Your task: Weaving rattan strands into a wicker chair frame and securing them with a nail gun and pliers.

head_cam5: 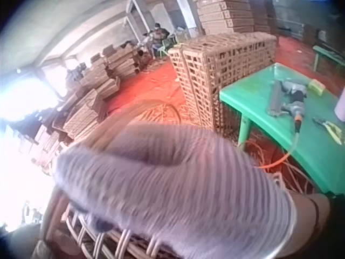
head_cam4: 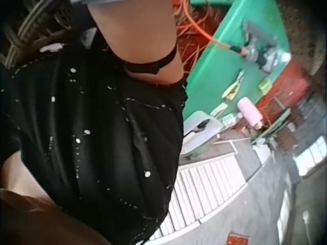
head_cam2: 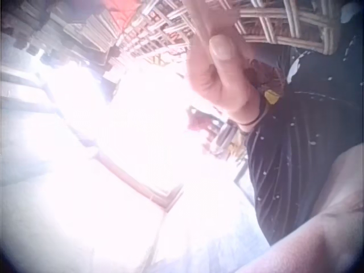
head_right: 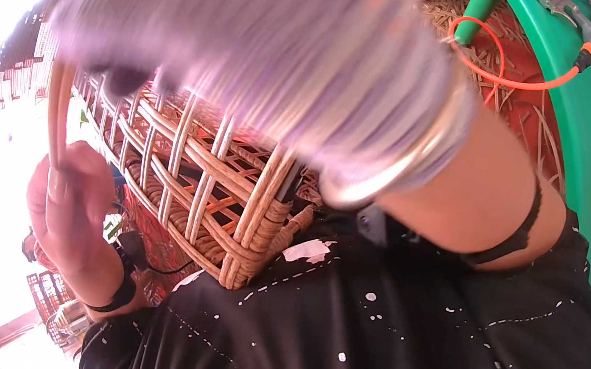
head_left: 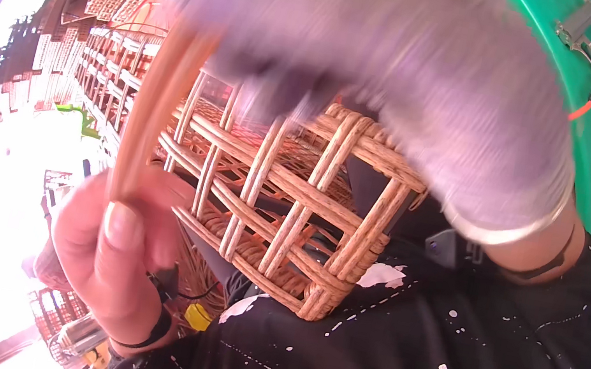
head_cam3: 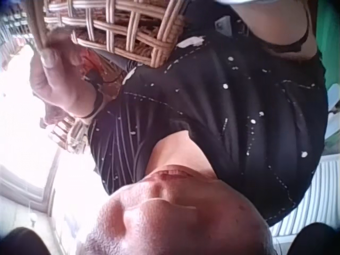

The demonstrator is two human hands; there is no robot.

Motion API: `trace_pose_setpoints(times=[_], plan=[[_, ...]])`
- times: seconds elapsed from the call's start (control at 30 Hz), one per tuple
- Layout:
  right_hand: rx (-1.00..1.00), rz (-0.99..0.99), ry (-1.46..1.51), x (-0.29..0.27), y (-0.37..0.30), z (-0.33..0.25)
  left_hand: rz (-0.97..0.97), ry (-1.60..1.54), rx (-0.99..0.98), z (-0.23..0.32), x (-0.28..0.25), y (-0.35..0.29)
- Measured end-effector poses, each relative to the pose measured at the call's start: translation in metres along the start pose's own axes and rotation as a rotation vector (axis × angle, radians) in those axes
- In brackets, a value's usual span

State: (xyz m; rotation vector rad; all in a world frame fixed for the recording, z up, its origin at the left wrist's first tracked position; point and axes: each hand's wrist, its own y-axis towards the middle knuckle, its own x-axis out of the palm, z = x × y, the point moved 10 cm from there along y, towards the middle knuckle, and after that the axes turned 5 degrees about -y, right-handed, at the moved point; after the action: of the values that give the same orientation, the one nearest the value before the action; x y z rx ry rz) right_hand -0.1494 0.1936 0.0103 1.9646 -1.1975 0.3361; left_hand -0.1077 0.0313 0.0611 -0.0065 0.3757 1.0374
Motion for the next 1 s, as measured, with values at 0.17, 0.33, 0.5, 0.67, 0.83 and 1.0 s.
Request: trace_pose_setpoints(times=[0.17,0.33,0.5,0.67,0.83,1.0], plan=[[0.008,0.716,-0.190,-0.161,-0.068,-0.068,0.679,-0.032,-0.121,-0.040,-0.064,-0.013],[0.417,0.816,-0.041,-0.160,-0.070,0.059,0.785,-0.032,-0.203,-0.082,-0.095,-0.064],[0.609,0.644,0.026,-0.110,-0.042,0.103,0.720,-0.137,-0.163,-0.103,-0.089,-0.069],[0.820,0.407,0.246,-0.052,-0.013,0.151,0.744,-0.047,-0.170,-0.106,-0.089,-0.069],[0.731,0.371,0.361,-0.039,-0.004,0.173,0.719,0.074,-0.202,-0.103,-0.086,-0.068],[0.744,0.324,0.400,-0.020,-0.001,0.188,0.724,0.124,-0.174,-0.094,-0.085,-0.067]])
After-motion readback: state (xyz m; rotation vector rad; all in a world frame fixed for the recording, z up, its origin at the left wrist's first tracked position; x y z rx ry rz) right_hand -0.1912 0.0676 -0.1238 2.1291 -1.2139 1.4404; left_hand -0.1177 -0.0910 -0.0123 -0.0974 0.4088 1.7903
